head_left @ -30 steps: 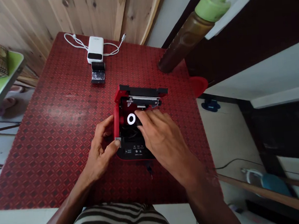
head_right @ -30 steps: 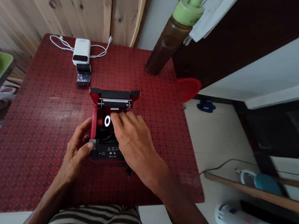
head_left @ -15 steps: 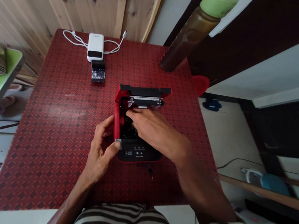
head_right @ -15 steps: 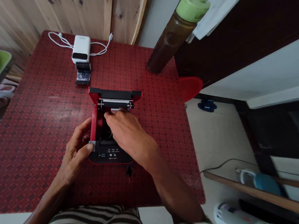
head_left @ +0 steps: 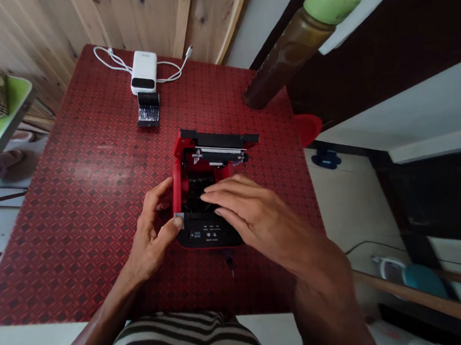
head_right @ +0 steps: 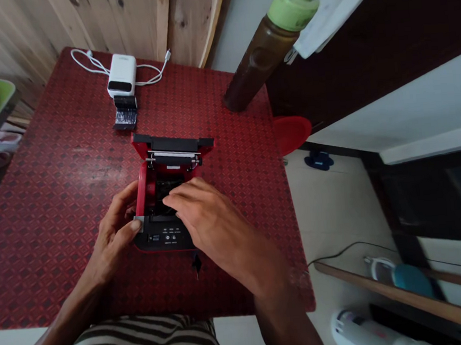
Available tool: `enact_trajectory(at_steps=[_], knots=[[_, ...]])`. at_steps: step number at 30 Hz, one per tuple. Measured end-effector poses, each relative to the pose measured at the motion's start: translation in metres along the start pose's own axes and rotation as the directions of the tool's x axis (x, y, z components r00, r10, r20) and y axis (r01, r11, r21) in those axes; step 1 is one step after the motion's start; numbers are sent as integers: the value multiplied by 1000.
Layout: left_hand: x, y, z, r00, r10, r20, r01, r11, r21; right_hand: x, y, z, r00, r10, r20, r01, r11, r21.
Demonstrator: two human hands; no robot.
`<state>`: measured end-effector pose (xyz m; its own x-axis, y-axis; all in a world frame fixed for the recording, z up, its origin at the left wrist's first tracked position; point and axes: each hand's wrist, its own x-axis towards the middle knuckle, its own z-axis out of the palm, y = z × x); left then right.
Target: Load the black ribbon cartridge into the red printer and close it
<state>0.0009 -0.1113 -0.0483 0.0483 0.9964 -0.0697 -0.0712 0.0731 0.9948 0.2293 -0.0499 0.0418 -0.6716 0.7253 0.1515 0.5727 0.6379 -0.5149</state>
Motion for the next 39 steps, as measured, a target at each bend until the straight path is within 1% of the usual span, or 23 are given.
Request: enact_trajectory(at_steps=[2,4,6,7,8,10,12,13,15,17,19,21,23,25,27,29,32,34,39], knots=[[-1,2,-1,1000,-6,7,6,1000,-28,0,-1,5,1000,8,-19,-8,1000,-19],[-1,6,-3,999,-41,11,41,997,-61,-1,-1,10,998,23,-54,-25,999,-30],[1,11,-6,997,-73,-37,71,997,-43,-4,-2,13,994,29,-103,-33,999,-35],[5,15,-7,995,-69,-77,68,998,-11,-6,-3,14,990,28,-137,-34,999,-40],[10,19,-8,992,-45,-121,49,998,30,-8,-4,15,985,29,-172,-38,998,-48],[24,30,-8,986,62,-154,-47,994,97,-13,-8,17,972,38,-233,-56,996,-71],[41,40,-7,975,182,-128,-168,980,110,-18,-12,21,957,44,-286,-72,993,-91],[50,45,-6,971,215,-106,-202,971,126,-21,-14,23,950,43,-309,-77,992,-100],[63,52,-2,968,242,-58,-232,962,145,-27,-18,27,935,38,-353,-84,990,-116],[68,56,1,968,242,-60,-232,962,141,-32,-22,33,927,35,-374,-98,984,-150],[67,57,4,966,234,-107,-218,966,137,-37,-26,38,915,22,-403,-116,971,-211],[61,56,7,966,210,-149,-188,971,148,-41,-29,45,892,-12,-452,-136,946,-294],[53,52,9,971,174,-166,-148,976,158,-44,-31,51,865,-42,-500,-170,913,-371],[44,46,10,976,135,-170,-114,985,128,-46,-33,57,847,-48,-530,-206,889,-408],[35,38,10,982,88,-169,-79,995,58,-47,-33,60,840,-36,-542,-215,895,-392],[28,29,10,989,24,-146,-24,1000,1,-46,-32,61,845,-17,-534,-200,917,-345],[21,21,9,996,-38,-84,36,999,-17,-45,-30,60,859,8,-512,-186,937,-297],[19,20,8,997,-38,-62,37,999,-20,-44,-30,58,860,11,-510,-185,938,-293],[17,22,9,997,-17,-71,15,1000,-24,-43,-33,55,861,33,-508,-183,951,-249]])
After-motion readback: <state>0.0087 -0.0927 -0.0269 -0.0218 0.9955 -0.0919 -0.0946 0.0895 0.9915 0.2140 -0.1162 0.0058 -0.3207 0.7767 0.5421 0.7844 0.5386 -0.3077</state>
